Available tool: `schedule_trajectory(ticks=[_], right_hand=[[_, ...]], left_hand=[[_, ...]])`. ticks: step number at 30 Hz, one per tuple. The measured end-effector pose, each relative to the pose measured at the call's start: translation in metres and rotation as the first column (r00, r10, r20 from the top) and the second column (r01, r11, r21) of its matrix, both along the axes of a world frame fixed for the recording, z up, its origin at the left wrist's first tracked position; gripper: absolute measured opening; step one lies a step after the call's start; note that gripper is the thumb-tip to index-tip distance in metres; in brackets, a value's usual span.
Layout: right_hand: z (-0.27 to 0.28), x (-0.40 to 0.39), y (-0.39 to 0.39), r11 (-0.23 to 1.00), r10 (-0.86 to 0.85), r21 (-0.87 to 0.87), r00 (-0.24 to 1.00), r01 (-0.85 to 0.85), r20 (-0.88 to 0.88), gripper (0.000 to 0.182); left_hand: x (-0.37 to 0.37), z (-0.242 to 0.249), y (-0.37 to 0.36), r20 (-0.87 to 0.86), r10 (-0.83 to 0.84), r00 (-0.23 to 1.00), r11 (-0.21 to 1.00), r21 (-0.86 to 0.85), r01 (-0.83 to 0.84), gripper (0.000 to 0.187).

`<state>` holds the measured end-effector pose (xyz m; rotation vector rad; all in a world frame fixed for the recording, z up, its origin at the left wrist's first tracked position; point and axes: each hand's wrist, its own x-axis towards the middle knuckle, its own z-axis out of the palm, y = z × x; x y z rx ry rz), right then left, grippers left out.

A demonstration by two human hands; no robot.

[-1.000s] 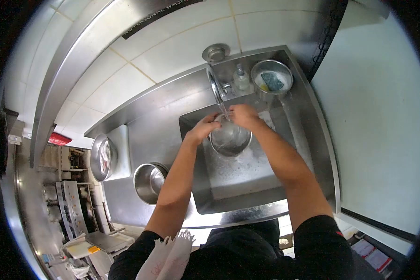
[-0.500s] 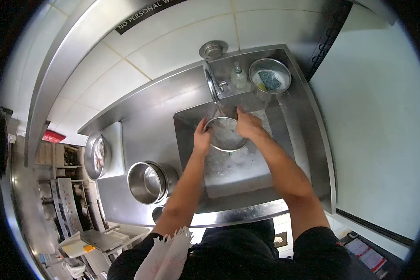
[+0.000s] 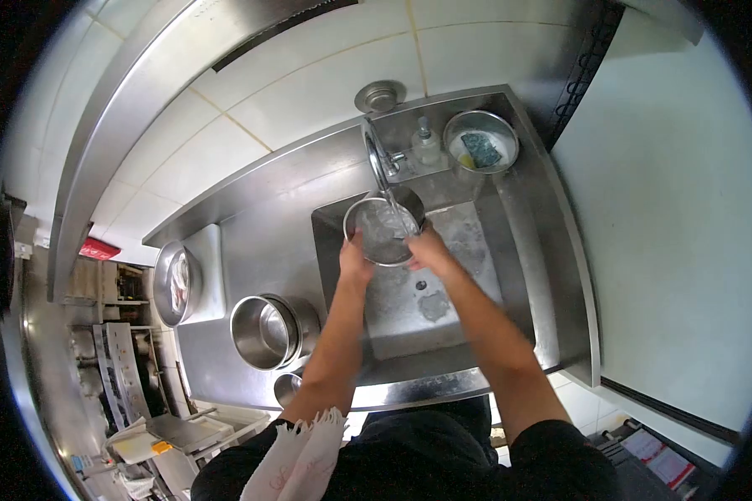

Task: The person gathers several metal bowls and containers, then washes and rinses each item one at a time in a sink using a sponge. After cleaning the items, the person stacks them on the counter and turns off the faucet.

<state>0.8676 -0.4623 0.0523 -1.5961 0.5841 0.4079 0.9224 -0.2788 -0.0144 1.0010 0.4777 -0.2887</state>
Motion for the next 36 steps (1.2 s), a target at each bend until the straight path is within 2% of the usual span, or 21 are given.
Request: schedule_trajectory(ticks=[2, 3, 5, 8, 9, 10, 12, 13, 15, 16, 17, 19, 21, 23, 27, 30, 33, 36], right_hand=[[-0.011, -0.017, 0.019, 0.993, -0.104, 0.074, 0.99, 0.097, 0.092, 0.073], [-0.019, -0.026, 0.024, 0.987, -0.06, -0.141, 0.987, 0.081, 0.149, 0.076], [-0.033, -0.043, 0.029, 0.836, 0.064, -0.544, 0.973, 0.07, 0.223, 0.084], [-0.015, -0.08, 0.02, 0.858, 0.105, -0.502, 0.917, 0.112, 0.385, 0.096], [-0.005, -0.088, 0.017, 0.832, 0.132, -0.548, 0.926, 0.091, 0.353, 0.097], [-0.01, -0.097, 0.014, 0.82, 0.175, -0.569, 0.918, 0.065, 0.357, 0.101], [-0.017, -0.11, 0.005, 0.792, 0.253, -0.61, 0.896, 0.024, 0.364, 0.108], [-0.018, -0.113, -0.001, 0.828, 0.254, -0.559, 0.919, -0.044, 0.303, 0.1], [-0.033, -0.111, -0.023, 0.657, 0.453, -0.753, 0.822, -0.046, 0.345, 0.088], [-0.043, -0.107, -0.033, 0.556, 0.551, -0.83, 0.761, -0.029, 0.342, 0.082], [-0.048, -0.093, -0.041, 0.624, 0.47, -0.781, 0.804, -0.012, 0.363, 0.064], [-0.043, -0.054, -0.057, 0.657, 0.425, -0.754, 0.822, 0.008, 0.379, 0.057], [-0.045, 0.008, -0.065, 0.767, 0.404, -0.64, 0.746, 0.039, 0.53, 0.055], [-0.026, 0.06, -0.064, 0.782, 0.413, -0.621, 0.796, -0.06, 0.443, 0.052], [-0.081, 0.136, -0.056, 0.657, 0.475, -0.753, 0.794, -0.033, 0.38, 0.044], [-0.086, 0.165, -0.059, 0.901, 0.311, -0.402, 0.887, -0.161, 0.341, 0.039], [-0.031, 0.151, -0.056, 0.997, 0.033, 0.061, 0.964, -0.05, 0.264, 0.034], [-0.013, 0.151, -0.059, 0.997, -0.005, 0.077, 0.971, -0.014, 0.239, 0.029]], left_hand=[[-0.019, -0.023, -0.006, -0.076, 0.111, 0.991, 0.942, -0.308, -0.13, 0.036], [-0.028, -0.027, -0.01, -0.092, 0.085, 0.992, 0.938, -0.329, -0.11, 0.037], [-0.041, -0.034, -0.018, -0.124, 0.032, 0.992, 0.925, -0.373, -0.077, 0.039], [-0.042, -0.029, -0.024, 0.03, -0.168, 0.985, 0.846, -0.509, 0.16, 0.039], [-0.044, -0.031, -0.022, 0.156, -0.223, 0.962, 0.79, -0.549, 0.272, 0.041], [-0.042, -0.038, -0.02, 0.45, -0.235, 0.862, 0.675, -0.562, 0.478, 0.046], [-0.052, -0.022, -0.027, 0.38, -0.177, 0.908, 0.726, -0.573, 0.381, 0.048], [-0.06, -0.011, -0.025, 0.466, -0.194, 0.863, 0.813, -0.417, 0.407, 0.048], [-0.066, -0.012, -0.018, 0.54, -0.323, 0.777, 0.9, -0.078, 0.429, 0.044], [-0.069, -0.013, -0.014, 0.554, -0.394, 0.734, 0.906, 0.098, 0.413, 0.042], [-0.072, -0.021, -0.01, 0.51, -0.356, 0.783, 0.899, -0.043, 0.436, 0.042], [-0.076, -0.039, -0.001, 0.397, -0.301, 0.867, 0.839, -0.322, 0.438, 0.043], [-0.089, -0.025, 0.008, 0.244, -0.261, 0.934, 0.741, -0.569, 0.356, 0.043], [-0.1, -0.006, 0.015, 0.087, -0.25, 0.964, 0.637, -0.735, 0.231, 0.044], [-0.117, 0.022, 0.043, 0.03, -0.225, 0.974, 0.67, -0.721, 0.178, 0.045], [-0.127, 0.042, 0.065, 0.048, -0.186, 0.981, 0.737, -0.654, 0.172, 0.045], [-0.136, 0.061, 0.079, 0.075, -0.147, 0.986, 0.791, -0.589, 0.163, 0.046], [-0.146, 0.076, 0.083, 0.107, -0.123, 0.987, 0.834, -0.528, 0.161, 0.047]])
